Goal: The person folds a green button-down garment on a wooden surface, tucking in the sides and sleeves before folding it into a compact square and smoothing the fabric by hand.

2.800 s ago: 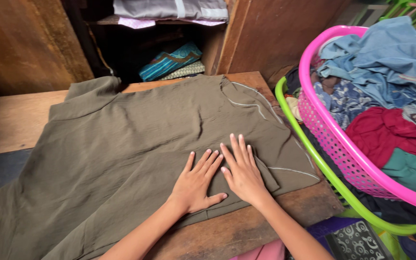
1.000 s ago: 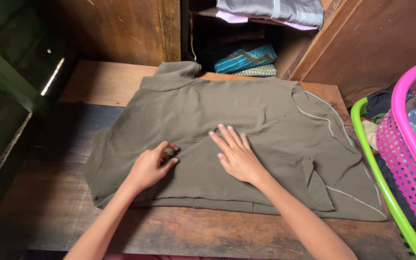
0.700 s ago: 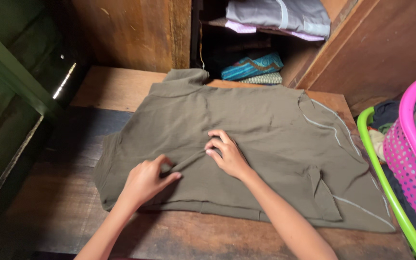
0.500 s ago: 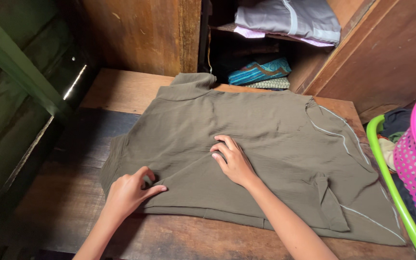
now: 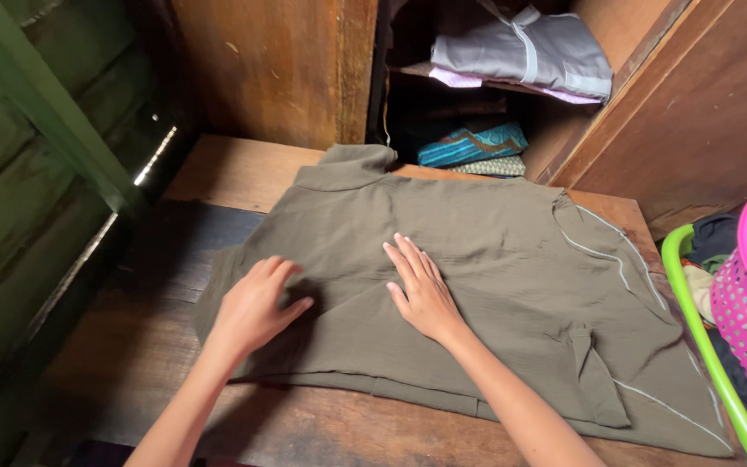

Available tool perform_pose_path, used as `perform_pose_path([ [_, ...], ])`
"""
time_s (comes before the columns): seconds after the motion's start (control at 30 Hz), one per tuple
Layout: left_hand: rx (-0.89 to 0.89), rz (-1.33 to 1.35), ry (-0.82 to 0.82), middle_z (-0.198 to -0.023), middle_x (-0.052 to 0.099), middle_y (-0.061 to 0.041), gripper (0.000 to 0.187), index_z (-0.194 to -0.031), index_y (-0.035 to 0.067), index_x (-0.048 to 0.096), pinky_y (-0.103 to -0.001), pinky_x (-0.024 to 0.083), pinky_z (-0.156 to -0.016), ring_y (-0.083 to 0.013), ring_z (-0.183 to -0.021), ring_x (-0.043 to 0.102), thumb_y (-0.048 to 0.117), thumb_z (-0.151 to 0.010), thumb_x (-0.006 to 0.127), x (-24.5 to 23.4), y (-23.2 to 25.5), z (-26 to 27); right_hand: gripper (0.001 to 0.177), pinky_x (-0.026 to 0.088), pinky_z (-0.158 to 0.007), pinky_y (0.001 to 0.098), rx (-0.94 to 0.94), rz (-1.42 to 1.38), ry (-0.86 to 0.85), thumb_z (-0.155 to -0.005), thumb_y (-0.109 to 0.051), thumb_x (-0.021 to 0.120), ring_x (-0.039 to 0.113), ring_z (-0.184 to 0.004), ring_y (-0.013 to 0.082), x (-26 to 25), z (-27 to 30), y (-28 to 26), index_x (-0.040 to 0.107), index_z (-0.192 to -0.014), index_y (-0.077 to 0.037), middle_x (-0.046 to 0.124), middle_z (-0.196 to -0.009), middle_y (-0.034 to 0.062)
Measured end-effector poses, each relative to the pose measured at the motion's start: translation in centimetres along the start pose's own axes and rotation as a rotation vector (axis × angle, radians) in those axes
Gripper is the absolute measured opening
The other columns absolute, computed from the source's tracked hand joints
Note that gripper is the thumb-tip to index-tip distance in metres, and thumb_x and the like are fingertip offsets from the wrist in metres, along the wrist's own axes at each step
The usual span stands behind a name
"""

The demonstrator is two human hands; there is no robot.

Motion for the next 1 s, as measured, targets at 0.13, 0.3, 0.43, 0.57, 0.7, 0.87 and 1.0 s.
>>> perform_pose_path([
  [0.13,0.204,0.021,0.117,-0.141,0.053,-0.018,0.055,-0.123,0.008,0.060,-0.046,0.045,-0.104,-0.0366,-0.133,0.049,0.030,-0.076,0.081,3.1,-1.8,-5.1,0.074,0.023,-0.122,0.0533,-0.031,0.035,-0.027,-0.094,-0.019,0.062,0.024,-0.155,0.0365,-0.4,-1.4,-0.8,0.030,-0.160,-0.013,0.023,-0.168,0.0182],
  [0.3,0.090,-0.013,0.097,-0.153,0.041,-0.021,0.073,-0.141,0.005,0.048,-0.050,0.035,-0.114,-0.0394,-0.145,0.035,0.036,-0.081,0.077,7.6,-5.2,-10.4,0.077,0.021,-0.122,0.0542,-0.095,0.041,-0.032,-0.094,-0.026,0.065,0.020,-0.155,0.0372,0.4,-4.6,-2.6,0.028,-0.161,-0.014,0.021,-0.168,0.0190],
  [0.43,0.035,0.003,0.147,-0.158,0.037,-0.020,0.072,-0.149,0.005,0.041,-0.056,0.029,-0.117,-0.0384,-0.150,0.028,0.038,-0.091,0.068,9.9,-6.5,-11.8,0.075,0.023,-0.122,0.0524,-0.105,0.023,-0.049,-0.094,-0.025,0.065,0.020,-0.156,0.0369,3.2,-7.7,-3.2,0.030,-0.160,-0.013,0.023,-0.167,0.0187],
  [0.57,0.044,-0.049,0.282,-0.159,0.039,-0.019,0.066,-0.152,0.004,0.040,-0.058,0.026,-0.119,-0.0382,-0.151,0.029,0.035,-0.097,0.058,11.4,-6.3,-9.8,0.070,0.023,-0.123,0.0514,-0.120,0.010,-0.059,-0.095,-0.020,0.061,0.021,-0.156,0.0367,7.1,-10.6,-2.8,0.033,-0.158,-0.009,0.026,-0.166,0.0200],
  [0.7,-0.030,-0.039,0.274,-0.158,0.041,-0.019,0.063,-0.153,0.002,0.038,-0.056,0.026,-0.121,-0.0376,-0.151,0.030,0.033,-0.100,0.054,11.3,-6.7,-9.3,0.063,0.023,-0.124,0.0509,-0.138,-0.005,-0.089,-0.096,-0.010,0.055,0.021,-0.157,0.0363,10.6,-13.7,-1.5,0.037,-0.156,-0.006,0.029,-0.167,0.0201],
  [0.87,-0.087,-0.165,0.249,-0.159,0.036,-0.020,0.073,-0.151,0.001,0.037,-0.053,0.023,-0.119,-0.0390,-0.149,0.026,0.039,-0.093,0.058,10.8,-6.8,-8.6,0.047,0.034,-0.119,0.0449,-0.157,-0.156,0.022,-0.095,-0.004,0.054,0.035,-0.150,0.0356,13.1,-16.9,-1.0,0.054,-0.142,-0.004,0.042,-0.158,0.0196],
  [1.0,-0.083,-0.151,0.276,-0.159,0.032,-0.022,0.078,-0.150,-0.003,0.037,-0.051,0.022,-0.119,-0.0394,-0.149,0.025,0.043,-0.091,0.059,10.2,-6.8,-8.7,0.042,0.045,-0.114,0.0406,-0.137,-0.240,0.145,-0.092,0.002,0.054,0.050,-0.140,0.0325,13.4,-19.9,-1.1,0.065,-0.132,-0.006,0.057,-0.148,0.0148],
])
Point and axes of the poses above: each hand's wrist, its own z-axis away from the middle knuckle, its own x-axis out of the palm, y = z × x, the point moved 1 cm from there along -z, towards the middle knuckle
